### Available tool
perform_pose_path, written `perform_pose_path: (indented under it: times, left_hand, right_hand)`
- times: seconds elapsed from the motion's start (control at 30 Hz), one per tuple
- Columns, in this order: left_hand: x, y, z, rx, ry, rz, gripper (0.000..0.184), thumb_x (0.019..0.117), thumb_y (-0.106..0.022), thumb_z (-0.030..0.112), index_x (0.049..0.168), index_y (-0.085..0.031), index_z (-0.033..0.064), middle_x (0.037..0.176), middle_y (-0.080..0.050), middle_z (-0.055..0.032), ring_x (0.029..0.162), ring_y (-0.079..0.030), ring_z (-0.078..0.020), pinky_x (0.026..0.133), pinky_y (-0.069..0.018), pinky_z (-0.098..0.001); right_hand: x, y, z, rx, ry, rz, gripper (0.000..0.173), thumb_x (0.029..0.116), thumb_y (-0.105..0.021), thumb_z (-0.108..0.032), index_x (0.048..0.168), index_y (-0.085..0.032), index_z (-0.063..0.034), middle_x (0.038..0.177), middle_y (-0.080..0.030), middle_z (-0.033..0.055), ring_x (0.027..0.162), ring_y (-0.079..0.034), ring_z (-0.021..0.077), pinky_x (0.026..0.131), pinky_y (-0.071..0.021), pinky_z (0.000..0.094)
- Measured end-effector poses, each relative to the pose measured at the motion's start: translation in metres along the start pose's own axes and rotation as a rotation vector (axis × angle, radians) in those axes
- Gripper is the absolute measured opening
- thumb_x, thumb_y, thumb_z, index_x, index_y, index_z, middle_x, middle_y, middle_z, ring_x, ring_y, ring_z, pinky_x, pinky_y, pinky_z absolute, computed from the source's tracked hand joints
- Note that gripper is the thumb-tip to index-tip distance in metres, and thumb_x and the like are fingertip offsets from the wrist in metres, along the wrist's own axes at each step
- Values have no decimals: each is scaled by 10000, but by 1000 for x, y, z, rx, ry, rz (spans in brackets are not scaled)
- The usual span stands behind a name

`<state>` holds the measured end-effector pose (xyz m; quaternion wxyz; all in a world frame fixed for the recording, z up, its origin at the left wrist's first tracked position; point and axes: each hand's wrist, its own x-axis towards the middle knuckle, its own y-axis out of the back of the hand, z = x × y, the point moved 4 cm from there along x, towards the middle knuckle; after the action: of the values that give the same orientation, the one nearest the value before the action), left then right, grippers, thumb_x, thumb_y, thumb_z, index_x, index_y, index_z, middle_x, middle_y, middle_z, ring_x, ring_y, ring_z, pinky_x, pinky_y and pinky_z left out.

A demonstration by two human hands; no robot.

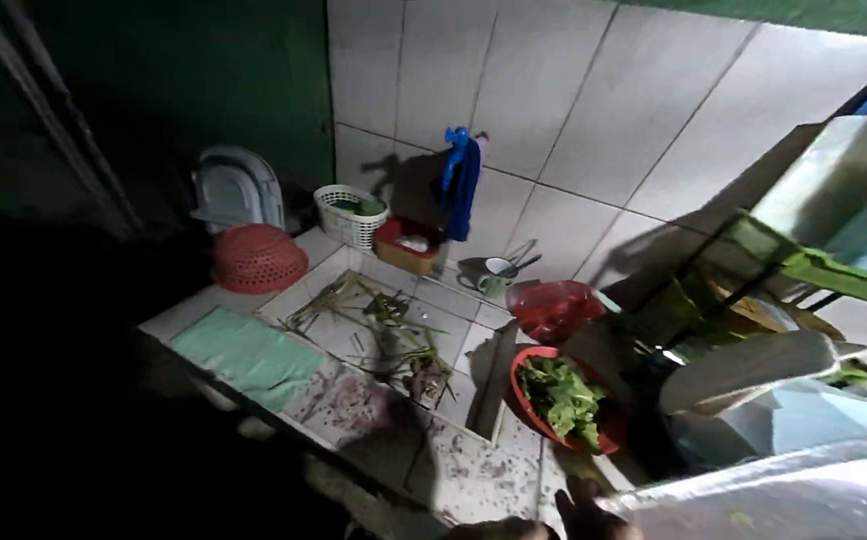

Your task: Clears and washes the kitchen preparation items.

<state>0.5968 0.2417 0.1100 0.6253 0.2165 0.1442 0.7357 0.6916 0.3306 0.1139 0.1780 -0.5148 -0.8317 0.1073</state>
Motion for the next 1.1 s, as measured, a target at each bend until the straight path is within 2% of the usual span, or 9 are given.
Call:
perform_pose_path:
  times: [0.13,0.2,0.27,0.4,0.5,0.63,0.73,0.83,1.1]
  left_hand:
    - [-35,54,-32,-2,179,268,405,970,-663,161,1313,-606,-45,1170,-695,-234,1047,-705,-344,928,-559,-537]
    - [-52,90,-54,60,298,415,416,952,-685,182,1315,-636,-15,1155,-714,-219,1042,-713,-337,933,-561,-534]
    - [-66,132,-80,106,425,453,444,953,-679,219,1339,-634,6,1176,-707,-224,1077,-697,-359,961,-535,-559]
    - [-77,225,-128,198,546,442,450,960,-663,258,1348,-636,32,1155,-710,-221,1063,-694,-375,954,-523,-589]
    - [-62,286,-155,194,514,403,441,972,-654,244,1347,-631,14,1151,-705,-232,1057,-689,-377,953,-520,-573]
    - [-26,337,-189,195,392,269,427,984,-633,250,1334,-626,6,1118,-706,-236,1015,-694,-391,905,-532,-588]
    - [6,364,-203,206,403,170,432,996,-604,269,1365,-619,45,1144,-705,-218,1042,-687,-386,914,-525,-590]
    - [46,381,-222,225,379,112,447,999,-605,285,1375,-609,42,1164,-697,-219,1064,-682,-386,932,-524,-577]
    - [147,410,-248,180,168,40,377,1038,-549,307,1287,-632,37,1090,-688,-187,999,-675,-314,923,-526,-492]
  right_hand:
    - [13,-39,27,-535,-78,-477,487,1113,-379,-273,1335,-543,127,1287,-677,142,1223,-625,139,1110,-475,359]
    - [34,-63,28,-903,-61,-592,477,1062,-534,-271,1380,-587,80,1412,-598,245,1335,-572,306,1145,-430,474]
    - [66,-93,22,-1046,120,-518,589,961,-692,-208,1444,-519,82,1482,-508,308,1377,-519,416,1149,-422,537]
    - [142,-188,-21,-988,490,-331,621,964,-670,-221,1499,-462,19,1412,-580,247,1196,-651,306,963,-564,449]
    - [209,-291,-44,-1004,500,-357,535,1003,-662,-143,1498,-485,-44,1455,-564,197,1228,-636,303,988,-540,476]
    - [326,-388,-20,-1301,378,-350,621,1032,-621,-262,1541,-393,10,1545,-422,289,1352,-518,438,1081,-448,588]
    - [374,-406,-6,-1271,161,-186,668,1048,-590,-358,1538,-373,41,1461,-491,328,1320,-528,484,1073,-433,633]
    - [391,-402,3,-1269,150,-148,432,1086,-524,-286,1410,-566,-3,1304,-630,292,1248,-588,458,1043,-429,640]
    - [407,-378,7,-1170,165,-119,379,1102,-422,-145,1441,-558,-45,1371,-617,230,1230,-628,370,1033,-492,557]
